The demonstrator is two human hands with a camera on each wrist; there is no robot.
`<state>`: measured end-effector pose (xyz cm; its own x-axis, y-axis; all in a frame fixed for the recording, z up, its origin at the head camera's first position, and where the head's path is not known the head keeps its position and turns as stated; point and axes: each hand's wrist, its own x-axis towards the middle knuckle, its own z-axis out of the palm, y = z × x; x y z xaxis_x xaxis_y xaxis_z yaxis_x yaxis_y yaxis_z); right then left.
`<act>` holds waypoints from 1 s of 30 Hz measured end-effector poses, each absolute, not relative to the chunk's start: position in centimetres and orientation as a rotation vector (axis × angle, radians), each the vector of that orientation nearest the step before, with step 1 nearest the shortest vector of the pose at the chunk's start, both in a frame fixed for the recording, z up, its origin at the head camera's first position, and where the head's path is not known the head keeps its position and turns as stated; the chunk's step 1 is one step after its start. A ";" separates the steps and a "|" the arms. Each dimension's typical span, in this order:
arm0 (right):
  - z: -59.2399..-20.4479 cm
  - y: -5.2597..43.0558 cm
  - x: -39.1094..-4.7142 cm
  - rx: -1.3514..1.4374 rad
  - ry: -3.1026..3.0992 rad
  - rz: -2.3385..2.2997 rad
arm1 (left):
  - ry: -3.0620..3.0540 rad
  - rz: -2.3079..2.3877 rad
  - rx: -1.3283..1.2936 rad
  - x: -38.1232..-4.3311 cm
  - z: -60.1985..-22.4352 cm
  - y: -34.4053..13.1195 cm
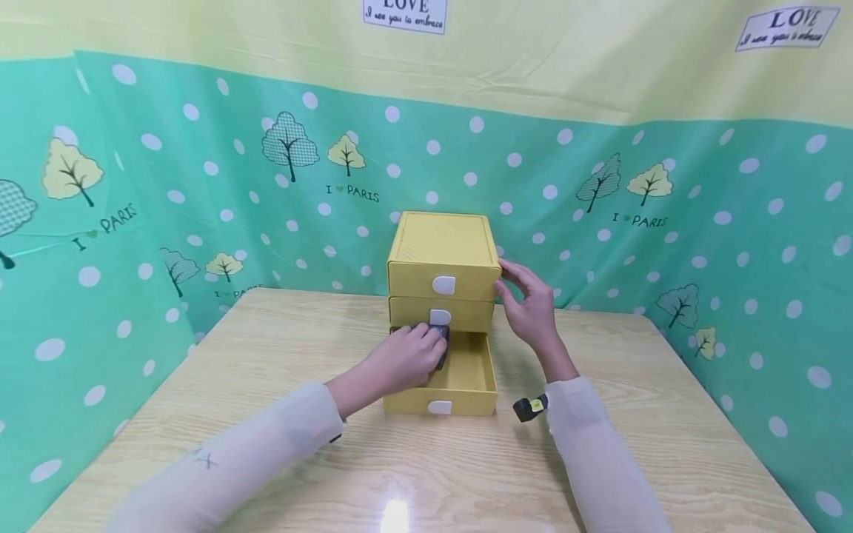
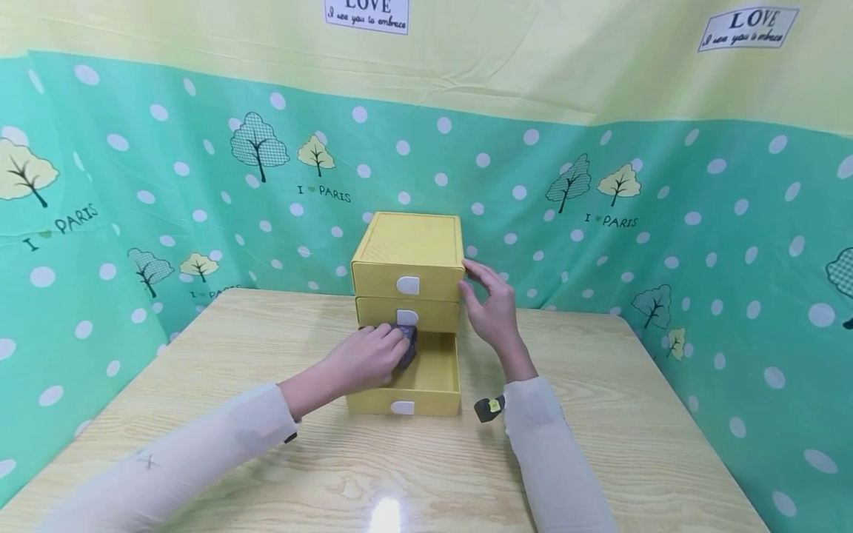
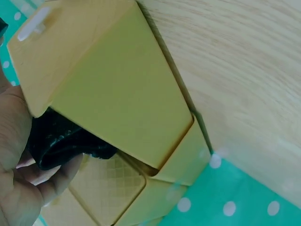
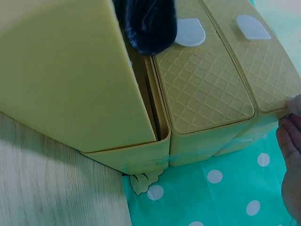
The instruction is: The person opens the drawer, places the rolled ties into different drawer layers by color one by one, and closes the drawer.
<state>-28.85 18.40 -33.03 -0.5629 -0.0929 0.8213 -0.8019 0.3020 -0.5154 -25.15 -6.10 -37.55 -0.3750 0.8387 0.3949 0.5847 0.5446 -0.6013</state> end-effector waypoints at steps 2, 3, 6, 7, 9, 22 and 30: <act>-33.0 18.4 -28.9 0.794 -1.884 1.305 | -2.111 0.477 -1.151 -25.4 -37.8 -5.9; -33.0 18.4 -28.8 0.793 -1.887 1.303 | -2.117 0.473 -1.155 -25.6 -37.9 -5.8; -33.0 18.4 -28.8 0.794 -1.894 1.301 | -2.136 0.468 -1.159 -25.9 -38.1 -5.5; -33.0 18.4 -28.8 0.796 -1.895 1.302 | -2.149 0.463 -1.164 -26.1 -38.2 -5.4; -32.9 18.4 -28.8 0.796 -1.894 1.310 | -2.176 0.457 -1.180 -26.4 -38.4 -5.2; -33.0 18.4 -28.8 0.789 -1.897 1.306 | -2.268 0.496 -1.244 -28.0 -39.4 -5.1; -33.1 18.5 -28.9 0.799 -1.890 1.323 | -2.288 0.519 -1.335 -28.6 -39.6 -5.2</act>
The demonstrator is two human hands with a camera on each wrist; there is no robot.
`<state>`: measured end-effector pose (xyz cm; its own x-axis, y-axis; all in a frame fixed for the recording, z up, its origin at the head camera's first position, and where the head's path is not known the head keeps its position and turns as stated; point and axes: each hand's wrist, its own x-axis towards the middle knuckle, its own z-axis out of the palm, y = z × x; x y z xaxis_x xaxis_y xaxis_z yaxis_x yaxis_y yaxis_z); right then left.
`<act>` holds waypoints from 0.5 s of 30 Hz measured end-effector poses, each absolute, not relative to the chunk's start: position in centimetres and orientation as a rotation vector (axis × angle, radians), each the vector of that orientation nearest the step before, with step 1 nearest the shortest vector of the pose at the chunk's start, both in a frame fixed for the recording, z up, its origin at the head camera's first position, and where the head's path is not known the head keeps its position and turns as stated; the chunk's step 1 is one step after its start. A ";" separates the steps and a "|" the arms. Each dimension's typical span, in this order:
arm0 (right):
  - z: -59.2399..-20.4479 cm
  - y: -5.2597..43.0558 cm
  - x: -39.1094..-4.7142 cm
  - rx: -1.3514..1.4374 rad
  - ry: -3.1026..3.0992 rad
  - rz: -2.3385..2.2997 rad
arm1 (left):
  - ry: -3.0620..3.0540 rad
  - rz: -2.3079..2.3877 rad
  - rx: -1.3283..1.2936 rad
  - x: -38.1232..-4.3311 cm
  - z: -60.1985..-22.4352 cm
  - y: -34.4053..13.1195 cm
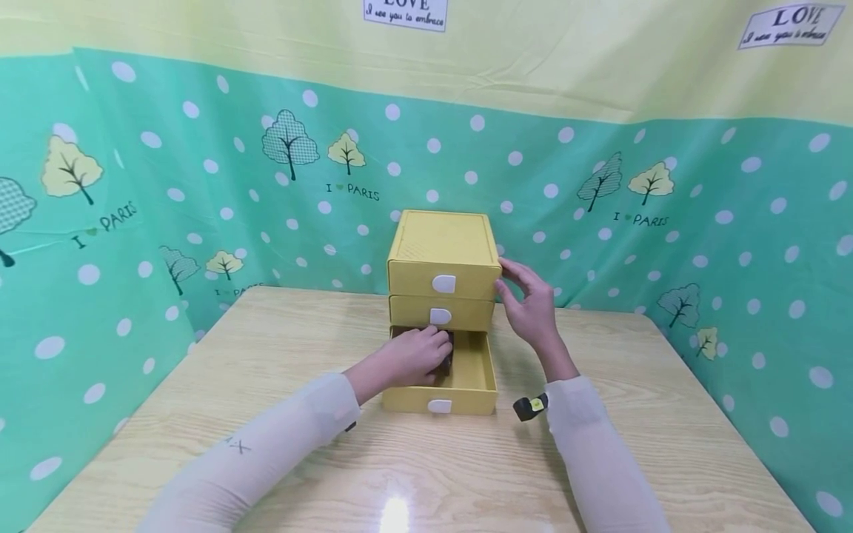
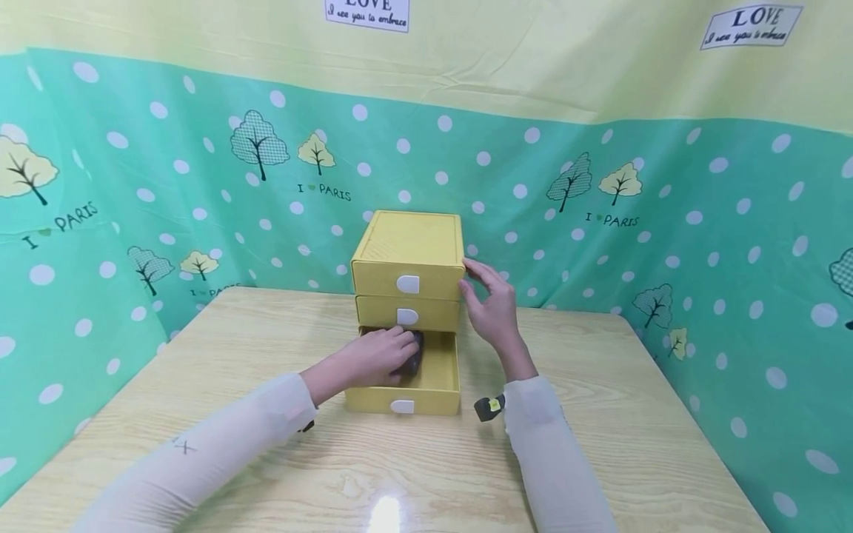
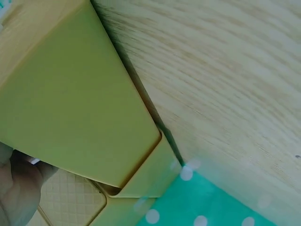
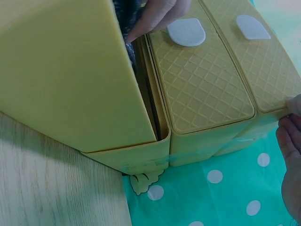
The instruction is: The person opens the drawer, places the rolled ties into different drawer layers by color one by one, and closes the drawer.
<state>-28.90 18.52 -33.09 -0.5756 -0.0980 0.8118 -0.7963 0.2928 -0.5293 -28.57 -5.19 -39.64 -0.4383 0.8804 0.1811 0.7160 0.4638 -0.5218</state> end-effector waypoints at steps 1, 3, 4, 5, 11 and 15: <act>-33.1 18.5 -28.9 0.802 -1.887 1.325 | -2.304 0.517 -1.347 -28.6 -39.6 -5.2; -33.2 18.5 -29.0 0.806 -1.882 1.324 | -2.342 0.513 -1.365 -28.7 -39.6 -5.3; -33.2 18.5 -29.0 0.806 -1.882 1.321 | -2.358 0.507 -1.374 -28.7 -39.6 -5.3; -33.2 18.5 -29.1 0.806 -1.881 1.321 | -2.375 0.498 -1.384 -28.7 -39.6 -5.4; -33.1 18.5 -29.1 0.808 -1.870 1.327 | -2.368 0.449 -1.468 -28.8 -38.9 -5.8; -33.2 18.5 -29.1 0.809 -1.868 1.330 | -2.373 0.425 -1.504 -28.8 -38.4 -6.0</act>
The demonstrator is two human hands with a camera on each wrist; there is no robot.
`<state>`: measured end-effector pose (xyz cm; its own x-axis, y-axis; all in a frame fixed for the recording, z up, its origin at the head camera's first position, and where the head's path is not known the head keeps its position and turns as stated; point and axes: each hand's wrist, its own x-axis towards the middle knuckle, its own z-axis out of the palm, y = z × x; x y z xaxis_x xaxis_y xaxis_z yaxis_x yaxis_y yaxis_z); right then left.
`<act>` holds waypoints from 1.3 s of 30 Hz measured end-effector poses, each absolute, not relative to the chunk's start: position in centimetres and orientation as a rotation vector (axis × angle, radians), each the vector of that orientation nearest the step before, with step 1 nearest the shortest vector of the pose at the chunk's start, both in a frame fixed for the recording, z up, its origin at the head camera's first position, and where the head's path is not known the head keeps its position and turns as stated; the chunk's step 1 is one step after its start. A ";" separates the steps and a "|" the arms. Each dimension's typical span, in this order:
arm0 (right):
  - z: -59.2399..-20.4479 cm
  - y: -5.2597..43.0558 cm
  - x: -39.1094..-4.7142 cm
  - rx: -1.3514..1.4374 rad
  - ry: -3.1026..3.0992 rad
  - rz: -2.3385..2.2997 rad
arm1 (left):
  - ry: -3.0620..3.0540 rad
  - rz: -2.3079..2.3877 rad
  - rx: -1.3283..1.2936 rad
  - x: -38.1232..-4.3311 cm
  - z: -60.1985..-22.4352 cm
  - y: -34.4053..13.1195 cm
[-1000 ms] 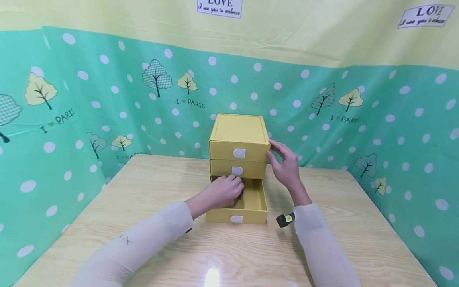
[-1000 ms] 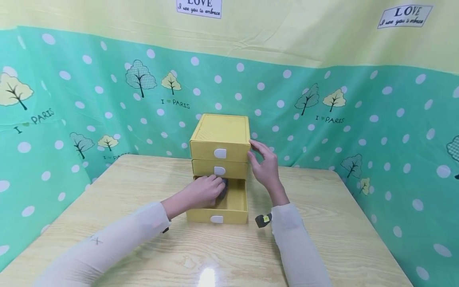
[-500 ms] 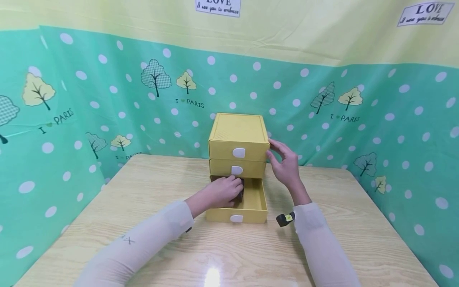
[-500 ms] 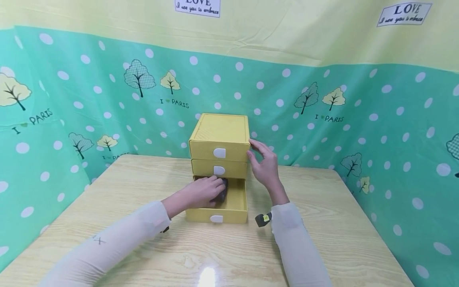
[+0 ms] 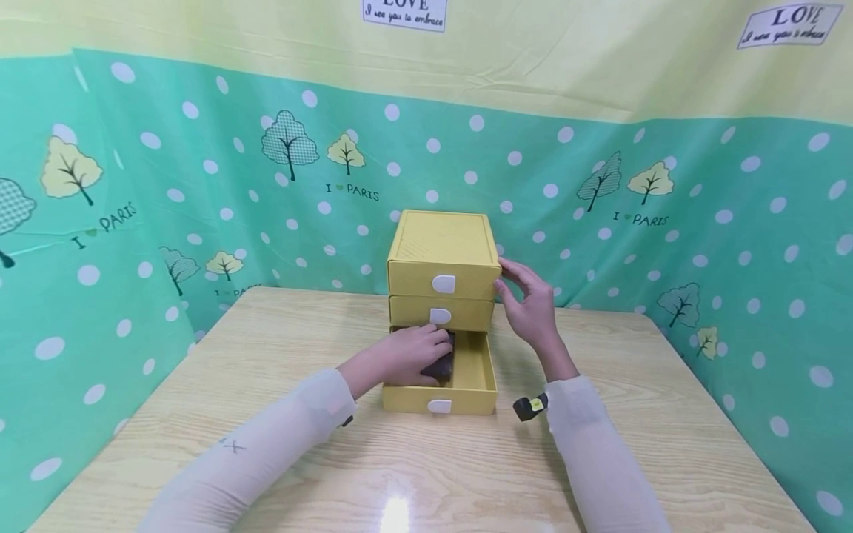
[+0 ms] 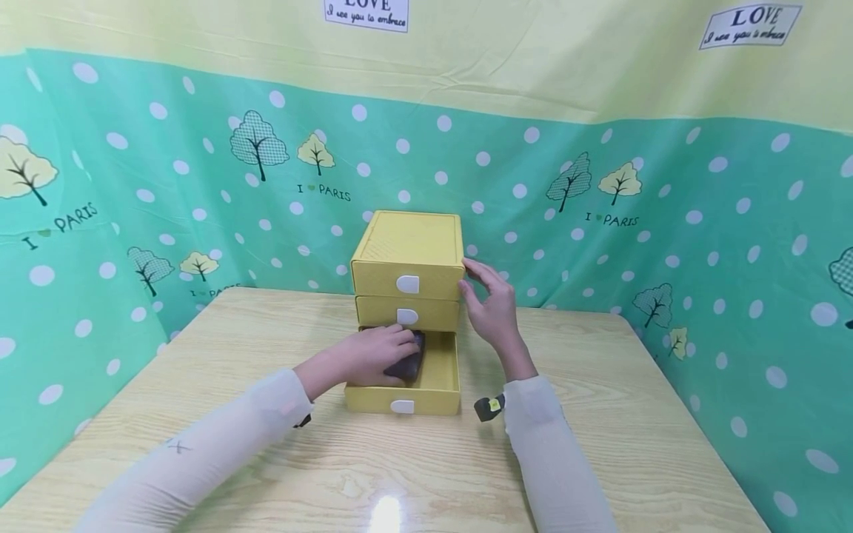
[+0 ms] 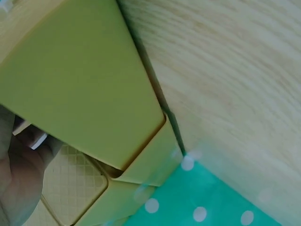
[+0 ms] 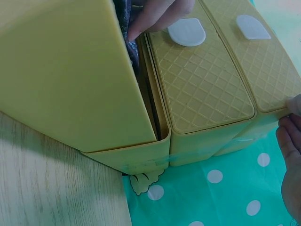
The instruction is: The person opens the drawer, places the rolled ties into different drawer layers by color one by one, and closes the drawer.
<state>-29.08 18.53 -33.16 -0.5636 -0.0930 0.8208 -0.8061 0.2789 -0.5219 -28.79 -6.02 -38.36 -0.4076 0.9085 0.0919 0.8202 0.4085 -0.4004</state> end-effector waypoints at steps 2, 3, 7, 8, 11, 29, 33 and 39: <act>-33.2 18.5 -29.1 0.807 -1.872 1.328 | -2.387 0.384 -1.515 -28.7 -38.1 -6.1; -33.2 18.5 -29.1 0.806 -1.876 1.325 | -2.393 0.356 -1.519 -28.7 -37.9 -6.1; -33.1 18.5 -29.1 0.810 -1.881 1.322 | -2.402 0.269 -1.524 -28.4 -37.3 -6.2; -33.1 18.5 -29.1 0.812 -1.880 1.324 | -2.397 0.254 -1.525 -28.3 -37.1 -6.2; -33.1 18.5 -29.1 0.814 -1.879 1.324 | -2.353 0.226 -1.532 -28.0 -36.7 -6.2; -33.1 18.4 -28.9 0.810 -1.887 1.313 | -1.877 0.345 -1.524 -23.0 -37.1 -5.2; -33.1 18.5 -28.9 0.813 -1.885 1.303 | -1.860 0.413 -1.503 -22.1 -37.1 -5.2; -33.1 18.5 -29.0 0.818 -1.876 1.313 | -1.818 0.501 -1.526 -21.5 -37.7 -5.2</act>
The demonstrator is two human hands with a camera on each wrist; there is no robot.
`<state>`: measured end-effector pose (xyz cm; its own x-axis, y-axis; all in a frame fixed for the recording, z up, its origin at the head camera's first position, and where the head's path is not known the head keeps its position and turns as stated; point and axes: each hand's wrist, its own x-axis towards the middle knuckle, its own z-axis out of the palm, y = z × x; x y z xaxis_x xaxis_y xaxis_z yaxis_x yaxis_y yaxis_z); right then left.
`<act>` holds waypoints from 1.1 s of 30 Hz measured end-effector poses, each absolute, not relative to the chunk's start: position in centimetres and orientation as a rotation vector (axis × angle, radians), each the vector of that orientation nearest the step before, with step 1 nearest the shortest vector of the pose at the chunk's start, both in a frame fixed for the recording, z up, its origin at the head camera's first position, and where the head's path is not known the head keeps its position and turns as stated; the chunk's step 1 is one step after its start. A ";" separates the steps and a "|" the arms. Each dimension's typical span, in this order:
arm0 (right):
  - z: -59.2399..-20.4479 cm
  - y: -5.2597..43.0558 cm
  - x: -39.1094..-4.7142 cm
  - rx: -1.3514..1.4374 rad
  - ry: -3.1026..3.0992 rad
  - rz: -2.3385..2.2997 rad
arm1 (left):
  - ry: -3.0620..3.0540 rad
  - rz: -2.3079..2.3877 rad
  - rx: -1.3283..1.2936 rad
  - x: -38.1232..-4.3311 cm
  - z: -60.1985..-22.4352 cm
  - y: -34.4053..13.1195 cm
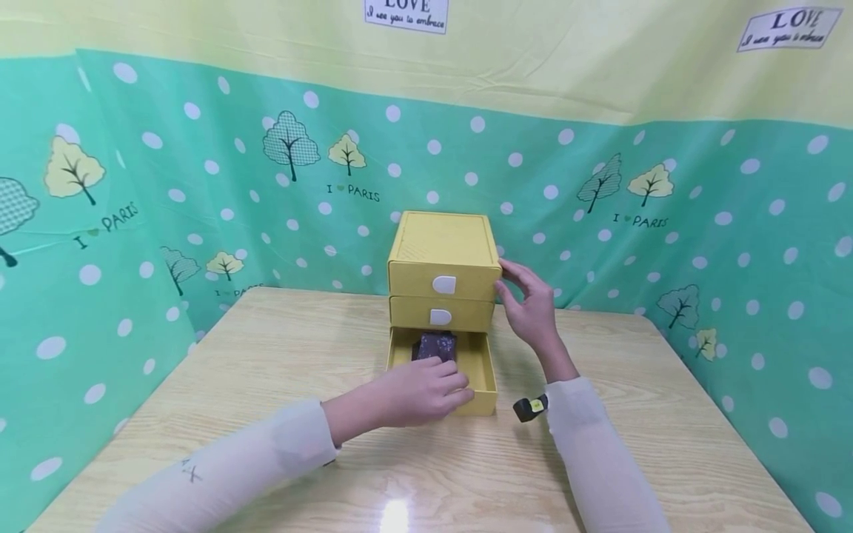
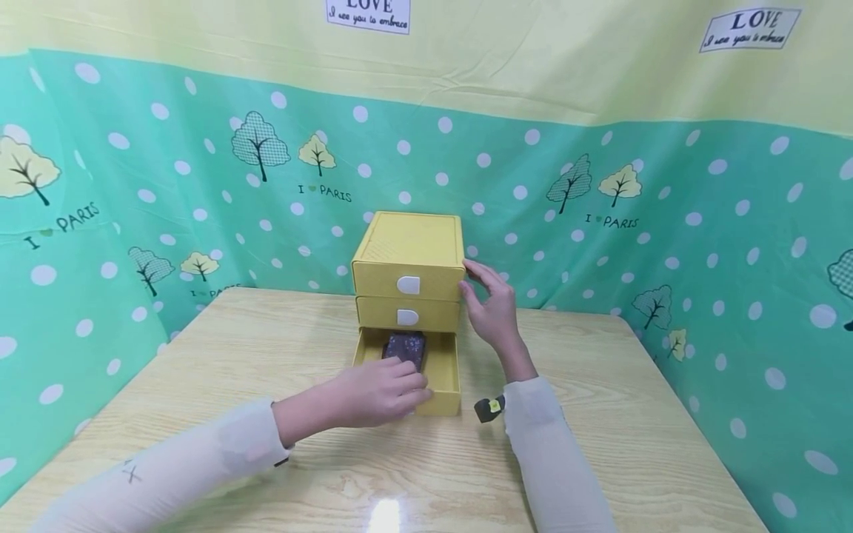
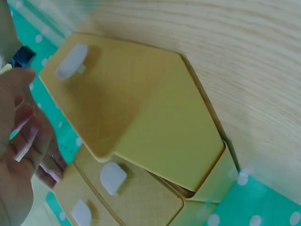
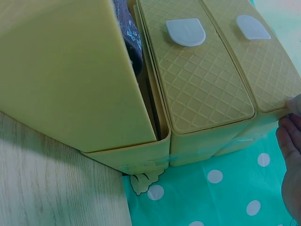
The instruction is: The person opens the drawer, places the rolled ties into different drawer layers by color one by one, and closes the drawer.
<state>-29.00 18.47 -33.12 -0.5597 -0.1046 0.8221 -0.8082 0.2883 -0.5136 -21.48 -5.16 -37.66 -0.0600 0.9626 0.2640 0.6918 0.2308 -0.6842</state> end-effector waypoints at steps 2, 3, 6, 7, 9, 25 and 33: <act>-33.2 18.5 -29.0 0.816 -1.876 1.313 | -1.802 0.549 -1.540 -21.3 -38.0 -5.2; -33.2 18.5 -29.0 0.815 -1.877 1.312 | -1.793 0.574 -1.546 -21.2 -38.1 -5.2; -33.2 18.5 -29.0 0.813 -1.881 1.310 | -1.756 0.624 -1.556 -20.8 -38.5 -5.4; -33.2 18.5 -29.0 0.812 -1.883 1.310 | -1.735 0.636 -1.558 -20.6 -38.7 -5.5; -33.2 18.5 -29.0 0.809 -1.887 1.315 | -1.698 0.665 -1.563 -20.4 -39.0 -5.6; -33.2 18.5 -29.0 0.820 -1.880 1.329 | -1.504 0.818 -1.627 -20.8 -41.0 -5.6; -33.1 18.6 -29.0 0.821 -1.873 1.319 | -1.540 0.882 -1.604 -20.9 -40.9 -5.3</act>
